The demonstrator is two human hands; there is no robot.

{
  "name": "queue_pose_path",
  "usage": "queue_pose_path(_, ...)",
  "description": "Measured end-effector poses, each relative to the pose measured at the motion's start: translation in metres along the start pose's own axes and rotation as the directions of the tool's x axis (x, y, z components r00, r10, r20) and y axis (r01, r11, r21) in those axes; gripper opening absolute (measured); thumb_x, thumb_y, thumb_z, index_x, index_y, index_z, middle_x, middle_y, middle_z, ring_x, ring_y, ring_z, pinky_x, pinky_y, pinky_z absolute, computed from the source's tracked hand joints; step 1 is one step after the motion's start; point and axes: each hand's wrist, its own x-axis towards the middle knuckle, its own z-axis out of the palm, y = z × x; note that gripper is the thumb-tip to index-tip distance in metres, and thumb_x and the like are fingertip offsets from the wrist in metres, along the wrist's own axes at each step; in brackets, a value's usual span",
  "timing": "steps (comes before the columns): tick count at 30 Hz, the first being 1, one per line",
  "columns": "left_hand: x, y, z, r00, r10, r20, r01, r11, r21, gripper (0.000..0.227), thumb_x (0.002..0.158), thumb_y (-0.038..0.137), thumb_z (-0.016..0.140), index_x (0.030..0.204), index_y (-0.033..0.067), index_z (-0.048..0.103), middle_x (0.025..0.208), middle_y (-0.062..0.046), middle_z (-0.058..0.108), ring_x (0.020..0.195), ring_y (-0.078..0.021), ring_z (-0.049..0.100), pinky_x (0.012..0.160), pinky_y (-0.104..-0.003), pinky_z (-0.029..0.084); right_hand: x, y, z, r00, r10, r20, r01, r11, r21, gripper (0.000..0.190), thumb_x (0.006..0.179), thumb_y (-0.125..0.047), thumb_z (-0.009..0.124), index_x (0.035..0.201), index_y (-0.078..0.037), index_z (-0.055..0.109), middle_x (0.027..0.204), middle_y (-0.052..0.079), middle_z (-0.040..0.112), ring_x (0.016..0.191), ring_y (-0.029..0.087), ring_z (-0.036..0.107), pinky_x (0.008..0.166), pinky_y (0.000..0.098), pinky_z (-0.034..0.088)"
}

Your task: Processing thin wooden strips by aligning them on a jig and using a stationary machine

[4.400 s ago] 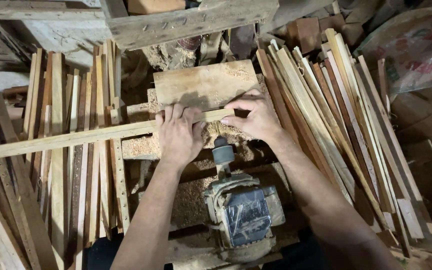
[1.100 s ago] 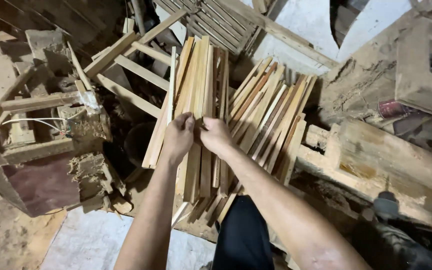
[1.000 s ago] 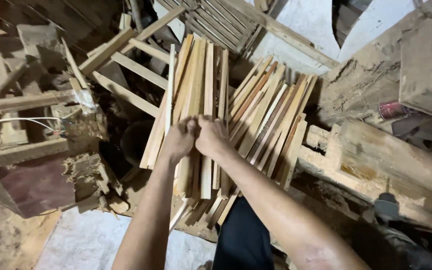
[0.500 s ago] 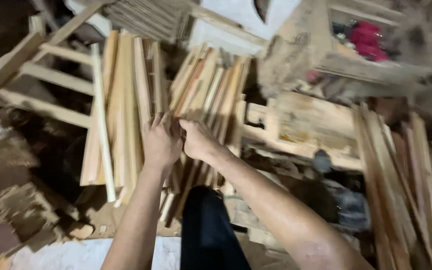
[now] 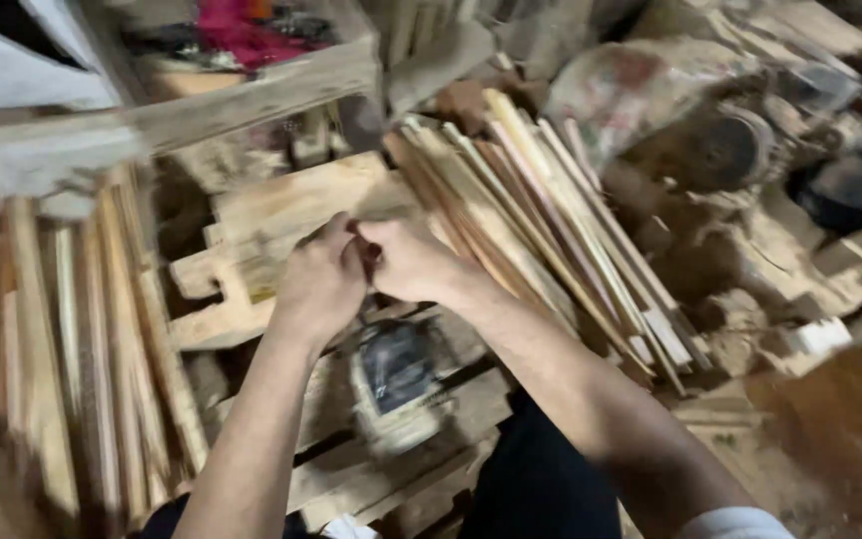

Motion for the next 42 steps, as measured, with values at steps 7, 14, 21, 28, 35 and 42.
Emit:
queue_pose_path(7,0.061,0.111,0.102,0.921,-0.008,0.389,-0.056,0.987,0.153,0.052,0.098,0.035,0.046,0.147,0.0199,0.052,0.123,-0.019,0.071,0.119,-0.0404,0.066,0.097,-0.058,0.054,-0.053,0.137,-0.079,0.980,0.136,-0.145,-0.124,0.988,0.088,0.011,0.082,-0.012,0.065,0.089,-0.005,0.068,0.080,0.018,0.073,0.085,0.036,0.072,0.077,0.0444,0.055)
queue_pose_path(14,0.088,0.160,0.215,0.757,0.001,0.653,-0.163,0.969,0.188,0.057,0.097,0.037,0.053,0.148,0.0148,0.047,0.142,-0.015,0.059,0.131,-0.0415,0.057,0.104,-0.060,0.050,-0.071,0.294,-0.106,0.812,0.407,-0.418,-0.460,0.888,-0.028,0.031,0.081,-0.021,0.068,0.111,-0.023,0.075,0.099,0.013,0.076,0.105,0.038,0.070,0.091,0.0504,0.057)
queue_pose_path(21,0.087,0.180,0.266,0.746,0.102,0.658,-0.260,0.954,0.147,0.055,0.093,0.033,0.055,0.139,0.0047,0.050,0.139,-0.019,0.058,0.134,-0.0435,0.053,0.112,-0.060,0.043,-0.096,0.382,-0.085,0.715,0.433,-0.548,-0.649,0.702,-0.292,0.029,0.082,-0.037,0.069,0.107,-0.022,0.073,0.090,0.005,0.070,0.097,0.028,0.070,0.080,0.0411,0.062)
queue_pose_path(28,0.079,0.182,0.285,0.738,0.099,0.668,-0.266,0.952,0.153,0.052,0.095,0.031,0.056,0.137,0.0017,0.052,0.141,-0.019,0.057,0.139,-0.0402,0.044,0.116,-0.059,0.034,-0.086,0.439,-0.058,0.725,0.329,-0.605,-0.624,0.687,-0.374,0.024,0.079,-0.031,0.077,0.098,-0.017,0.072,0.084,0.005,0.071,0.090,0.028,0.071,0.076,0.0372,0.063)
queue_pose_path(35,0.079,0.190,0.255,0.753,0.072,0.654,-0.275,0.938,0.213,0.045,0.097,0.034,0.056,0.133,0.0076,0.056,0.139,-0.014,0.059,0.137,-0.0351,0.049,0.113,-0.056,0.040,-0.091,0.401,-0.072,0.683,0.419,-0.599,-0.661,0.704,-0.262,0.022,0.086,-0.038,0.069,0.092,-0.017,0.070,0.081,0.008,0.071,0.086,0.031,0.073,0.076,0.0423,0.062)
queue_pose_path(42,0.094,0.172,0.235,0.811,-0.091,0.578,-0.011,0.985,0.170,0.044,0.099,0.036,0.050,0.135,0.0122,0.060,0.128,-0.017,0.067,0.126,-0.0384,0.063,0.103,-0.056,0.051,-0.099,0.320,-0.090,0.636,0.678,-0.368,-0.614,0.734,0.291,0.029,0.091,-0.053,0.066,0.114,-0.036,0.072,0.105,0.004,0.076,0.107,0.030,0.071,0.091,0.0466,0.057)
